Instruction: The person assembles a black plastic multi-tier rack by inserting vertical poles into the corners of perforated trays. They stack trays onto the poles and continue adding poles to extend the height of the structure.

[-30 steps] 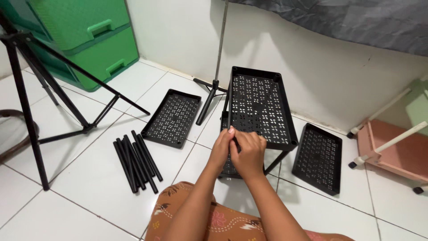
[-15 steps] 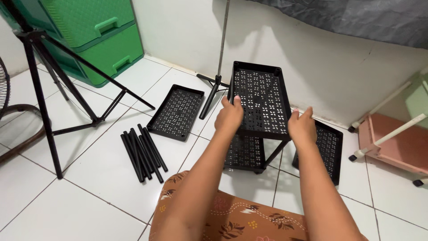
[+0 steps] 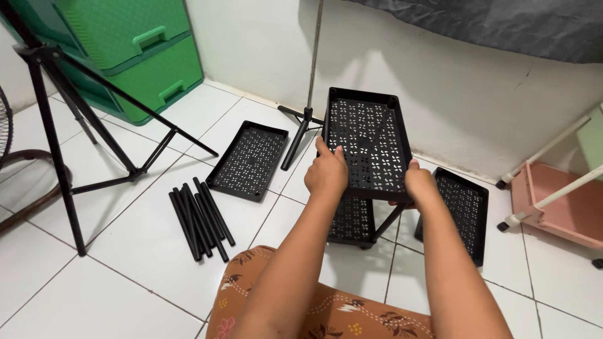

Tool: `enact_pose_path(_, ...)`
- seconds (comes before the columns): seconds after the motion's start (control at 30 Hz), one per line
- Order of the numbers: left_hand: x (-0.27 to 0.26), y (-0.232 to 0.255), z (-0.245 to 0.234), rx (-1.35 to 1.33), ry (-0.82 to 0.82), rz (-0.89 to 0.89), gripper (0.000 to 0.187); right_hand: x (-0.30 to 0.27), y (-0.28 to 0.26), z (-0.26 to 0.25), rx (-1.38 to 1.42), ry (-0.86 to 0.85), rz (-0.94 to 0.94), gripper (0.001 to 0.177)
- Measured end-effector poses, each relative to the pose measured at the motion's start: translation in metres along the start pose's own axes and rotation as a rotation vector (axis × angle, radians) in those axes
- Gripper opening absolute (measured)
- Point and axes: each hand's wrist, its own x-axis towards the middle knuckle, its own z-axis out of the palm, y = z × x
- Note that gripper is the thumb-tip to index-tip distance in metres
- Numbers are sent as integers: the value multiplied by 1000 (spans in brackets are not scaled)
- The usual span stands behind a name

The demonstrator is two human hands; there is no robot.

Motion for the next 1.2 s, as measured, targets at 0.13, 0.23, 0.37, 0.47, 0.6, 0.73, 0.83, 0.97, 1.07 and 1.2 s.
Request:
enact_pose_path(0.13,2,-4,3,18,-2,2,63,18,11,6,-185,155,-119,78)
enact_pose_path(0.23,2,-4,4,33,-13,11,64,23,17,6,-155,149,-157,74)
enact_pose_path(0.37,4,0,0,55,-37,-2,64,2,6,5,28,72,-66,72)
enact_pose_path(0.47,0,-2,-2,25,-55,6,62,-9,1,5,51,56,-50,71)
enact_pose_path(0.6,1,-4,-4,26,-25,-1,62,-7,0,6,-30,61,-89,72)
enact_pose_path(0.73,-2,-5,-1,15,-21,-7,59,-1,6,7,-22,54,-62,71)
enact_pose_path(0.83,-3,-5,-4,-8,-48,-20,57,10,11,8,-48,41,-87,73)
enact_pose_path(0.97,2,-10,3,-50,4,4,61,29,26,9,-30,41,-169,78)
enact_pose_path(1.07,13,-16,17,-156,-32,-71,57,33,30,9,-94,149,-182,69)
enact_pose_path(1.2,29,-26,33,-370,16,-111,55,20,36,14,-360,515,-567,48)
